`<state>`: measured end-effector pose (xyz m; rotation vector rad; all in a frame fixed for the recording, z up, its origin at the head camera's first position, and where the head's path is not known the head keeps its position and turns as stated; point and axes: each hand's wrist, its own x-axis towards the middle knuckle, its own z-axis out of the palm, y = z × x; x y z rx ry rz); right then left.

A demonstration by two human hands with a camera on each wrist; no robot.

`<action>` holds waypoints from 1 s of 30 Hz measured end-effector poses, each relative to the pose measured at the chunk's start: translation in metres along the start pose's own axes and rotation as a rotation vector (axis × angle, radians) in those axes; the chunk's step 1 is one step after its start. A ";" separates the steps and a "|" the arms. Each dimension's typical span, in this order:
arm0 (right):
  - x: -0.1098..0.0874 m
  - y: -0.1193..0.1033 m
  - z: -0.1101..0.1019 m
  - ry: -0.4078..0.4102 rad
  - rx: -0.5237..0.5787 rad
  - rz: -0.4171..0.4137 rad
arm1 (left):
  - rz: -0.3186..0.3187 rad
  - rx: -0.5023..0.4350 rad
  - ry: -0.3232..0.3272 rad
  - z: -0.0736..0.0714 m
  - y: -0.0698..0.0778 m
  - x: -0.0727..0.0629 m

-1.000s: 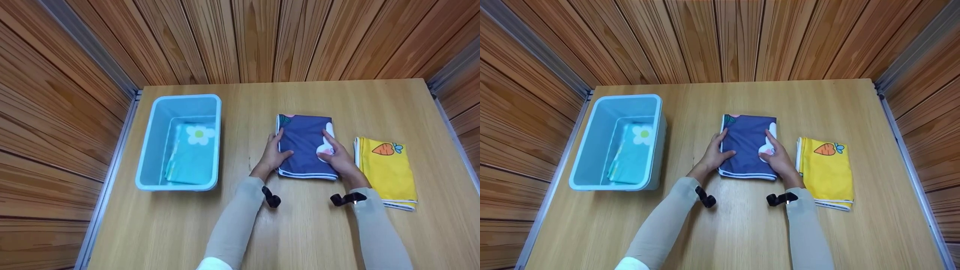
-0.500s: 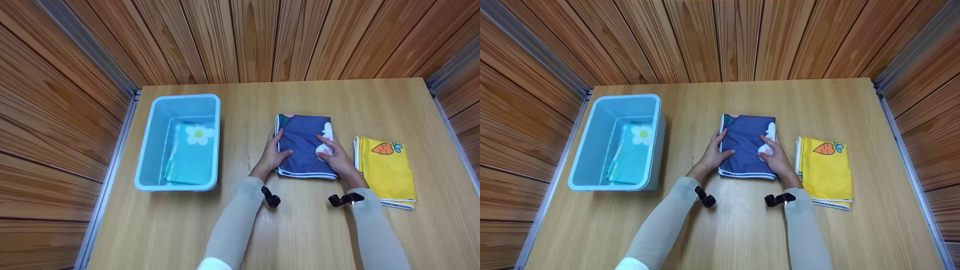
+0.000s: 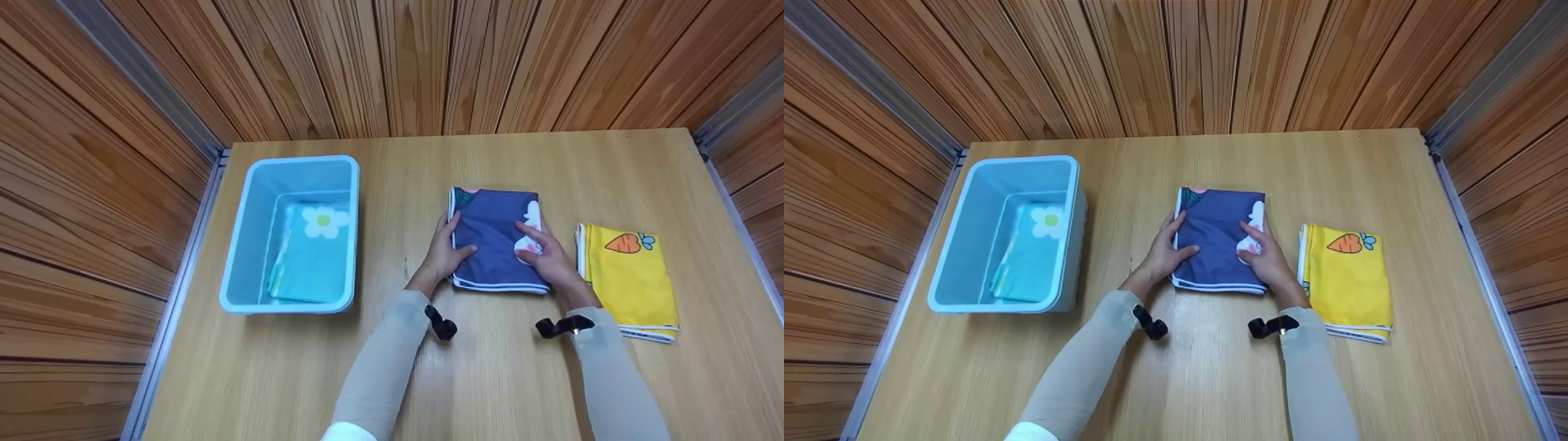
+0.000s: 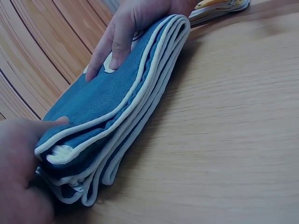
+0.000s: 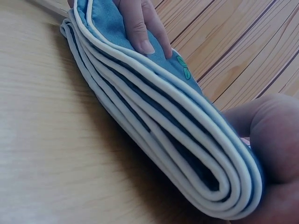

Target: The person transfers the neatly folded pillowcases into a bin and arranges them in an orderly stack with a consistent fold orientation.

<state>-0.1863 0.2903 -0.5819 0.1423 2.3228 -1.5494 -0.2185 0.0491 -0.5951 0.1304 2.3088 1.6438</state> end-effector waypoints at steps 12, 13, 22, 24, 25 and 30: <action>-0.001 0.001 -0.002 0.012 0.002 -0.097 | 0.030 -0.026 0.000 -0.001 0.003 -0.002; -0.001 0.001 -0.002 0.012 0.001 -0.093 | 0.031 -0.028 0.001 -0.002 0.003 -0.002; -0.004 -0.005 -0.004 0.016 0.007 -0.069 | 0.004 -0.030 0.001 -0.003 0.009 -0.003; -0.004 -0.006 -0.005 0.011 0.011 -0.066 | 0.006 -0.034 0.003 -0.003 0.010 -0.003; -0.004 -0.006 -0.005 0.011 0.009 -0.064 | 0.007 -0.036 0.004 -0.003 0.011 -0.003; -0.005 -0.008 -0.008 0.009 -0.001 -0.055 | 0.005 -0.039 0.003 -0.004 0.014 -0.004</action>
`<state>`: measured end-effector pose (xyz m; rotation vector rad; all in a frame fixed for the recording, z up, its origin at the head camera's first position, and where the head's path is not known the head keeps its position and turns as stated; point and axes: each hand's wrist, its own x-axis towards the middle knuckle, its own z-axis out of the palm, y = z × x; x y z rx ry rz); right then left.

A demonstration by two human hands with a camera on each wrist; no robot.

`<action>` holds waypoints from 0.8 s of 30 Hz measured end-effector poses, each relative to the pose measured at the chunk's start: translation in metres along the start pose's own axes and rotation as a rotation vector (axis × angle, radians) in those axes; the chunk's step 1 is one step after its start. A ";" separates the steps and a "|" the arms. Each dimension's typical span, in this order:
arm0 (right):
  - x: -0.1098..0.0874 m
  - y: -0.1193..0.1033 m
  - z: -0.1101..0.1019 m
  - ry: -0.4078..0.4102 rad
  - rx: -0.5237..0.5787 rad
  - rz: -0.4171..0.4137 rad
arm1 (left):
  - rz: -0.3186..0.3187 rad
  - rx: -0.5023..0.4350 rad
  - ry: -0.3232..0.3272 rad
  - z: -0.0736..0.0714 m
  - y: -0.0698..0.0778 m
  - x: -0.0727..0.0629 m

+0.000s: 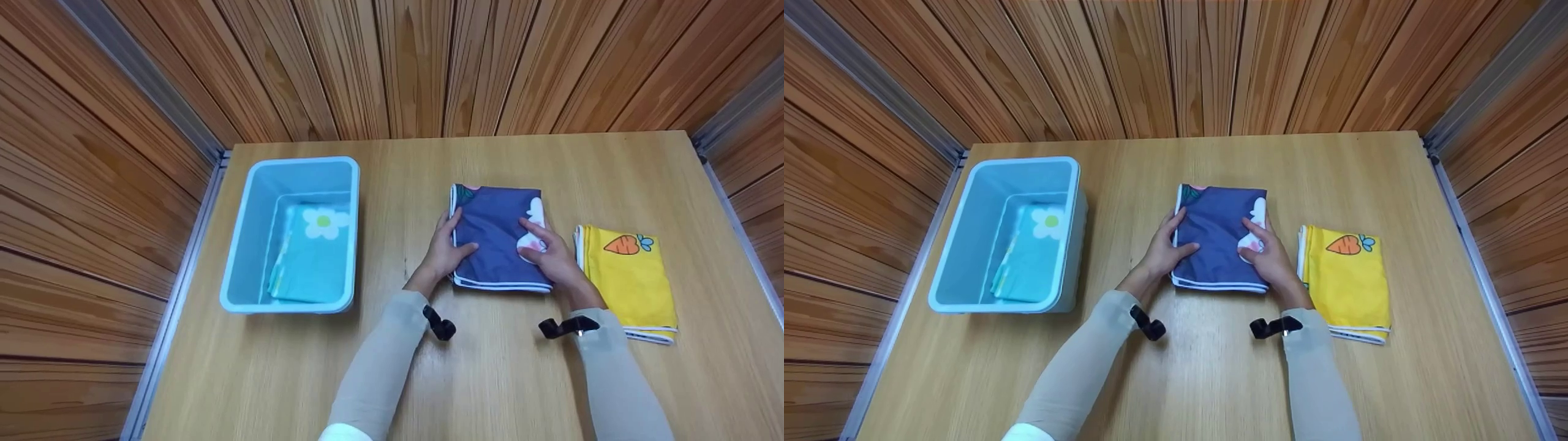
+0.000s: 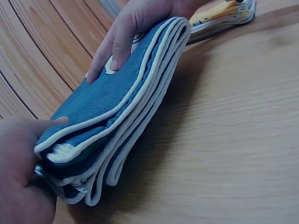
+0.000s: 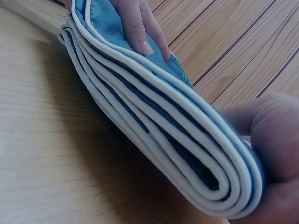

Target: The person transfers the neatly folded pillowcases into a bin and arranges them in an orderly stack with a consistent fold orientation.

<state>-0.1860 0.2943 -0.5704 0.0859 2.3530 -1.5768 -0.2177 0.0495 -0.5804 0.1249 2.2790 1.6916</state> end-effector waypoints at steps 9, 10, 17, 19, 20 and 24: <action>-0.003 -0.007 -0.001 0.006 -0.010 -0.032 | 0.027 -0.015 0.009 -0.002 0.004 0.000; -0.004 -0.008 -0.002 0.008 -0.011 -0.044 | 0.035 -0.015 0.009 -0.002 0.004 0.000; -0.005 -0.014 -0.002 0.016 -0.020 -0.044 | 0.025 -0.016 0.009 -0.004 0.008 -0.001; -0.006 -0.015 -0.002 0.014 -0.024 -0.039 | 0.012 -0.023 0.012 -0.004 0.008 -0.001; -0.006 -0.015 -0.002 0.013 -0.027 -0.038 | 0.007 -0.028 0.013 -0.004 0.009 -0.001; -0.007 -0.017 -0.002 0.014 -0.029 -0.047 | 0.003 -0.045 0.018 -0.005 0.011 -0.003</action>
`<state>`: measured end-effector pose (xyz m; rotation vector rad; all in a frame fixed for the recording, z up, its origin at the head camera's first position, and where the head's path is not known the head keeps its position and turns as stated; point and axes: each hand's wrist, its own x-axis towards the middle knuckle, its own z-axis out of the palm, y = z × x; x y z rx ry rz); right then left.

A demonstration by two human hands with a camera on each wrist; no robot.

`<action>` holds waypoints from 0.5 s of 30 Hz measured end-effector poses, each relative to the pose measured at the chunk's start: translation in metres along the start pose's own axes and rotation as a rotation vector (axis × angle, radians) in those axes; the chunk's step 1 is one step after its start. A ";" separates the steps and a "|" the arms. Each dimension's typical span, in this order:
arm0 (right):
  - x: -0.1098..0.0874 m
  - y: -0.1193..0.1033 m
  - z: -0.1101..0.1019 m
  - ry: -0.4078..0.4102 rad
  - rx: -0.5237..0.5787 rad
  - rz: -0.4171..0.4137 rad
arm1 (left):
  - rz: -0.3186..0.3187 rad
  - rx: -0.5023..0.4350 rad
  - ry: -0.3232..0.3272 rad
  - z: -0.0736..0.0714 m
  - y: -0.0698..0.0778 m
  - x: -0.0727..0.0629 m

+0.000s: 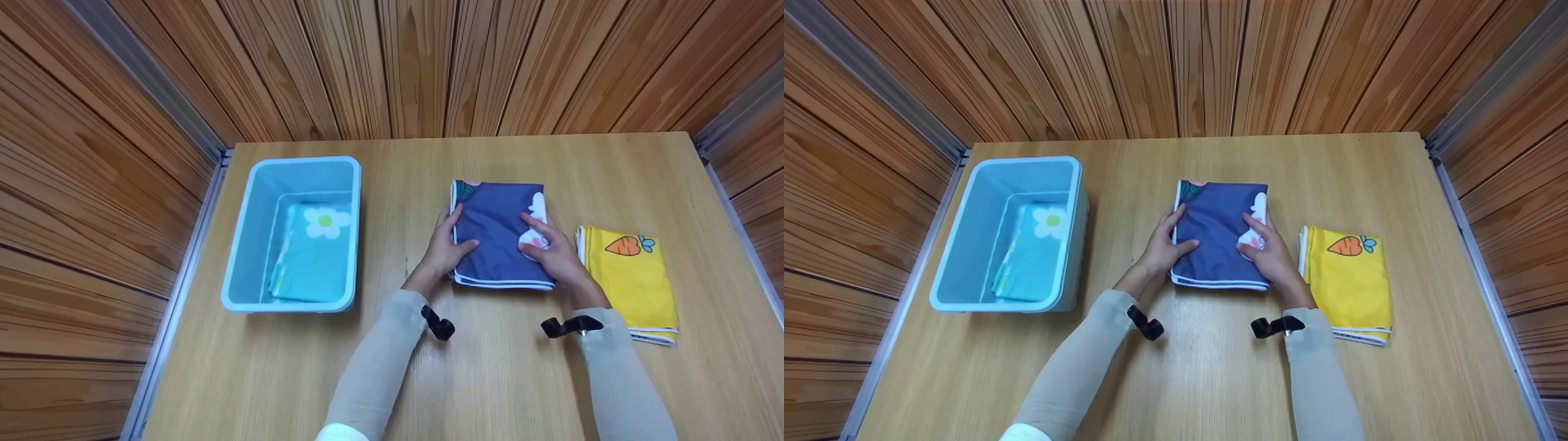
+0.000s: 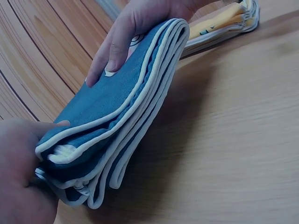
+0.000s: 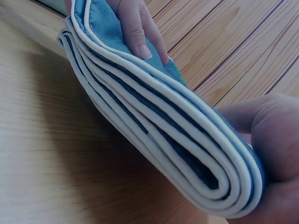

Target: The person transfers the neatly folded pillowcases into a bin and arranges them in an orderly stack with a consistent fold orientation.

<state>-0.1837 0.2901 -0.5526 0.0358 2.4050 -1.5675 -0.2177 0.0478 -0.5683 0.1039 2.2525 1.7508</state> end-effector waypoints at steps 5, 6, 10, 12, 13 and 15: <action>-0.001 -0.001 -0.002 -0.004 0.028 0.020 | 0.027 -0.005 0.001 0.000 0.006 -0.002; -0.001 -0.002 -0.002 -0.005 0.037 0.029 | 0.027 -0.004 0.000 -0.001 0.007 -0.002; -0.002 -0.004 -0.003 -0.005 0.070 0.064 | 0.026 0.002 -0.007 -0.001 0.010 -0.003; -0.003 -0.005 -0.003 0.000 0.070 0.052 | 0.030 0.000 -0.009 -0.002 0.011 -0.004; -0.003 -0.006 -0.003 0.002 0.069 0.048 | 0.035 -0.001 -0.010 -0.002 0.011 -0.004; -0.004 -0.008 -0.004 0.006 0.057 0.032 | 0.043 -0.002 -0.011 -0.003 0.012 -0.005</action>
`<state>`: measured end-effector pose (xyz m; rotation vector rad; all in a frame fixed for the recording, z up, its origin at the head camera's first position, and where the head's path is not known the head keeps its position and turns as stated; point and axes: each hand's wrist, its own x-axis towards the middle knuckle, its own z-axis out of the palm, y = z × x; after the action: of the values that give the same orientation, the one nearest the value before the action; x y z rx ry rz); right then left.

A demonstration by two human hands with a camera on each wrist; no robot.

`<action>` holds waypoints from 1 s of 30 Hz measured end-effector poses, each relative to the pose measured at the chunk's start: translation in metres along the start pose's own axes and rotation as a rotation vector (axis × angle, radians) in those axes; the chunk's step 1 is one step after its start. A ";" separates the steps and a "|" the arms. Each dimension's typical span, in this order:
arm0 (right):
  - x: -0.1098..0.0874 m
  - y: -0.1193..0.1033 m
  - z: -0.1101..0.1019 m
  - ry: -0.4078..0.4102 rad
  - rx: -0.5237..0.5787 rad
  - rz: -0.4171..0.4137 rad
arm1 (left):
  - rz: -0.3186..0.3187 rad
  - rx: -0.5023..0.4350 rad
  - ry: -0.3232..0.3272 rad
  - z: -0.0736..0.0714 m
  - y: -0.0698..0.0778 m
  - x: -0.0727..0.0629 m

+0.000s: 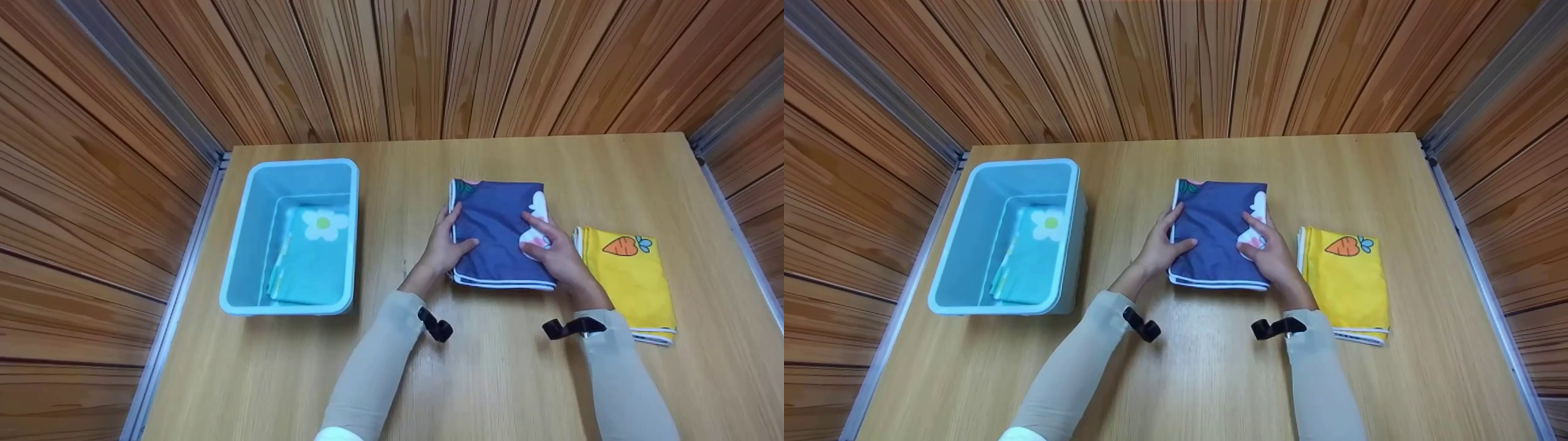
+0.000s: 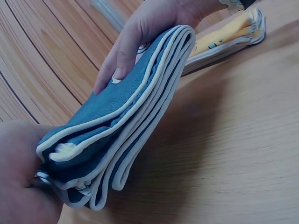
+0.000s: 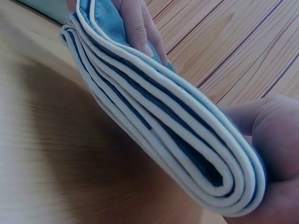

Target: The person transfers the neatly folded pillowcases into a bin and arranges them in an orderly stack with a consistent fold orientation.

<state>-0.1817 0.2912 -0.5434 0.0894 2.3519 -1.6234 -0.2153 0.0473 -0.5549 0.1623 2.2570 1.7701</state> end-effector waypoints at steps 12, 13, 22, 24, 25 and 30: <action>-0.005 -0.008 -0.004 0.002 -0.004 0.020 | -0.020 0.010 -0.002 -0.002 0.010 -0.004; -0.005 -0.008 -0.004 0.001 -0.003 0.019 | -0.025 0.010 -0.001 -0.002 0.011 -0.004; -0.006 -0.011 -0.005 0.008 -0.006 0.000 | -0.016 0.008 0.009 -0.004 0.019 -0.007; -0.007 -0.013 -0.005 0.009 -0.004 -0.009 | -0.025 0.010 0.010 -0.005 0.020 -0.008; -0.007 -0.014 -0.005 0.009 -0.001 -0.014 | -0.028 0.013 0.009 -0.005 0.022 -0.009; -0.009 -0.018 -0.005 0.025 0.010 -0.076 | 0.029 0.012 -0.003 -0.009 0.024 -0.010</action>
<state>-0.1776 0.2903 -0.5228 0.0226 2.3932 -1.6784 -0.2100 0.0426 -0.5283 0.2008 2.2742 1.7701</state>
